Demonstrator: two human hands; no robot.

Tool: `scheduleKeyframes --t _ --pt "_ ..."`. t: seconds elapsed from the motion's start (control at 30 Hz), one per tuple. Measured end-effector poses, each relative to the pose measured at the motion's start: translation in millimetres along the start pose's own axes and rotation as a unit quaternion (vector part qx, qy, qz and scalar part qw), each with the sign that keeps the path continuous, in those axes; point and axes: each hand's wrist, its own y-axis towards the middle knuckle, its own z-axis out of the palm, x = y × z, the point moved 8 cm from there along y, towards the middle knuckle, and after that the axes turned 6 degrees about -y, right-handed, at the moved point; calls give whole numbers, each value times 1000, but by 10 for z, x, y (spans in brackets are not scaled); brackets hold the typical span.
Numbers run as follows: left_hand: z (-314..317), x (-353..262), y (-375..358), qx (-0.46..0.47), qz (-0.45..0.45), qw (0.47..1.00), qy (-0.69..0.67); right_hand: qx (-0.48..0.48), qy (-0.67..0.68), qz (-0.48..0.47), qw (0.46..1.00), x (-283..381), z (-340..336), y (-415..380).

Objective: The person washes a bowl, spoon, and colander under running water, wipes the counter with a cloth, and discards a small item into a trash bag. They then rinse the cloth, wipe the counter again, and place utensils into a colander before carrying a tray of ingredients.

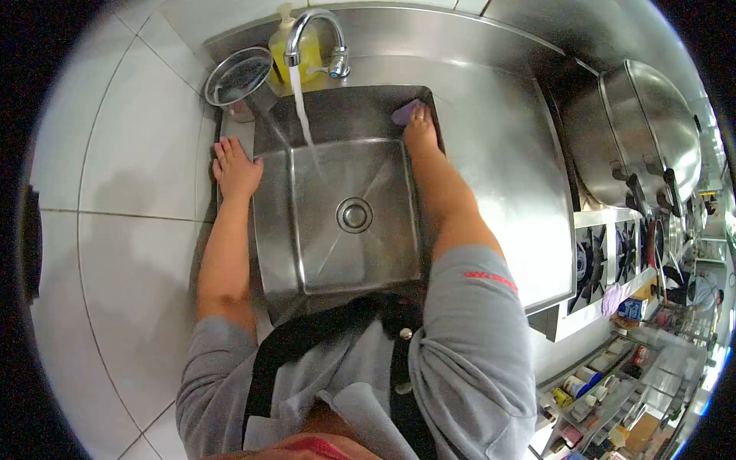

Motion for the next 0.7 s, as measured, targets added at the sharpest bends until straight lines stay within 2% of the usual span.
scheduleKeyframes --t 0.1,0.13,0.17,0.27,0.33,0.47,0.53,0.6,0.7 --pt "21 0 54 17 -13 1000 -1 -36 9 13 999 499 604 60" --pt "10 -2 51 23 -16 1000 1 36 74 -10 997 580 616 -4" --pt "-7 -9 52 27 -17 999 5 59 172 6 983 698 630 -139" --pt "6 -4 69 42 -31 998 18 123 413 75 899 966 636 -474" --pt "12 -11 66 39 -27 999 9 266 452 57 849 1047 613 -636" --pt "34 5 50 18 -15 1000 -2 143 532 123 825 413 -6 -599" --pt "14 4 63 9 -11 1000 -2 60 584 221 778 -65 -110 -498" --pt "4 -7 53 9 -9 1000 -6 28 582 275 764 -391 58 -309" --pt "35 9 68 -1 -3 1000 -13 29 633 368 681 -676 111 -116"
